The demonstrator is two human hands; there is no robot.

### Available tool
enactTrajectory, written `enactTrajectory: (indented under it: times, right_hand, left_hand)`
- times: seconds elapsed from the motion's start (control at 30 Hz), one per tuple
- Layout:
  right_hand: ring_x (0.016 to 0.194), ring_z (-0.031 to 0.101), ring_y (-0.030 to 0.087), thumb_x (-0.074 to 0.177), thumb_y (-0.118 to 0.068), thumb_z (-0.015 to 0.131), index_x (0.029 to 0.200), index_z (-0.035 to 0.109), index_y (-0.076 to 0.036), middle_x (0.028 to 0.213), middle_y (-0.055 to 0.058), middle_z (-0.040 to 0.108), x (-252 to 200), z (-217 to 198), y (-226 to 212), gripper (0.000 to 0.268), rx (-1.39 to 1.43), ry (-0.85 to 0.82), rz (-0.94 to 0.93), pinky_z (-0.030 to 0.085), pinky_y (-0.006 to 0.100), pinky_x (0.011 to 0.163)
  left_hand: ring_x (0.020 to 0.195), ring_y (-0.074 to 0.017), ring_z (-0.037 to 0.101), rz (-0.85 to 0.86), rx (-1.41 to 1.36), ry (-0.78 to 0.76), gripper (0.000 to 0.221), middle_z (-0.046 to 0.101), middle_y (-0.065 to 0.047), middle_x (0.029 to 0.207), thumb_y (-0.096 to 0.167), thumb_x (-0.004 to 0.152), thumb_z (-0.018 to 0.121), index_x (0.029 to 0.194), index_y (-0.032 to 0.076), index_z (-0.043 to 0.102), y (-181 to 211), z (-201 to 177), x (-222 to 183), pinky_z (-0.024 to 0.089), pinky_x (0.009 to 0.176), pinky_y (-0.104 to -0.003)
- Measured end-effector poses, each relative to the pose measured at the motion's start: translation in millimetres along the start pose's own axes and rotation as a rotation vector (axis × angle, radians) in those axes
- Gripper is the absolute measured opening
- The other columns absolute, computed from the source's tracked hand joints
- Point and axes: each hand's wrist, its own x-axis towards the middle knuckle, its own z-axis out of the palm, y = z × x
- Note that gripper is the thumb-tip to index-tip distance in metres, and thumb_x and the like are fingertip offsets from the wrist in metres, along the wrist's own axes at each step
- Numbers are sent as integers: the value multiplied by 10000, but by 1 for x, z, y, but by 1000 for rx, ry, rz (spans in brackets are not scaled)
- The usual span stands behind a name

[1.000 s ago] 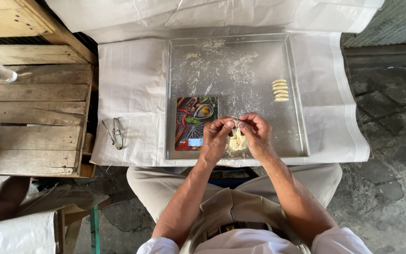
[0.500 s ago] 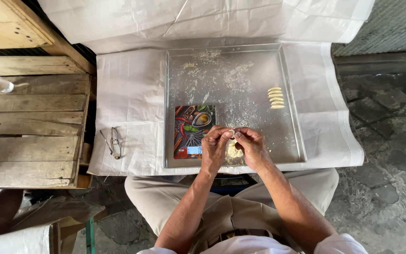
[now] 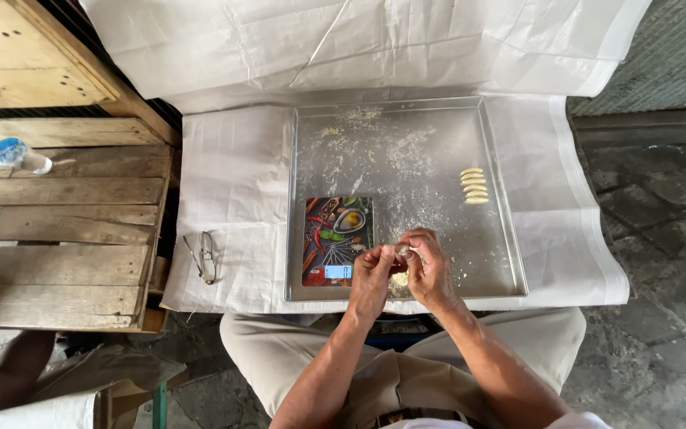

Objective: The person is weighing small portions of dough on a digital scale and then shaping them into crescent-like pastries before placing them on a metal tray.

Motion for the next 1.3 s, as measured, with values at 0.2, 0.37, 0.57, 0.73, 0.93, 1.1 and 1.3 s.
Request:
enactTrajectory:
  times: [0.2,0.37,0.57,0.73,0.93,1.1,1.3]
  right_hand:
    - [1011,659,285,969,-89,677,1052,811,-80,989,88,716,-8,-11,14,158,-64,-5,-29,558,391,848]
    - [924,674,238,979,-115,671,1091,808,-51,1003,129,735,-12,-20,5,188,96,-89,158,576,370,762]
    - [941,708,233,929,-84,713,1100,751,-41,1074,128,715,-12,-31,13,180,34,-153,179,608,345,795]
    - [1059,610,240,829,-120,816,976,701,-60,1157,84,623,-28,-19,28,195,-217,-140,-31,565,354,890]
    - [1139,696,261,1055,-241,473,1316,612,-50,1295,168,674,5,-27,0,352,199,64,44,625,371,954]
    - [1612,-10,329,1070,-575,146,1621,94,-38,1729,196,52,22,-2,-2,771,-35,5,47,12,500,1307]
    - [1612,-17,327,1062,-595,159,1625,85,-60,1733,184,47,-13,46,-16,781,-1,50,-2,8,509,1303]
  left_hand:
    - [815,-166,661,23,165,-5,322,705,-109,787,241,1046,663,875,-19,745,14,5,-1,572,785,-337]
    - [711,-152,583,66,419,-16,299,641,-90,707,208,1050,645,881,-16,747,-3,-10,3,525,686,-326]
    - [721,-149,624,47,491,-110,399,688,-74,763,375,1021,581,958,23,759,17,1,-5,536,683,-305]
    - [963,-224,734,-9,33,-144,319,774,-111,1053,289,972,698,1132,19,754,-1,3,-2,622,876,-356]
    - [1306,-408,612,17,50,-273,311,618,-326,1314,-41,1005,501,1277,-184,549,-36,-10,2,539,1131,-490]
    - [1560,-320,-62,-326,-221,-247,852,-32,-121,1708,711,948,150,1637,232,2,61,75,-30,27,1229,-582]
    - [1621,-297,-178,783,-313,-351,713,-146,-104,1733,550,1111,242,1650,143,13,23,69,-9,-107,1324,-484]
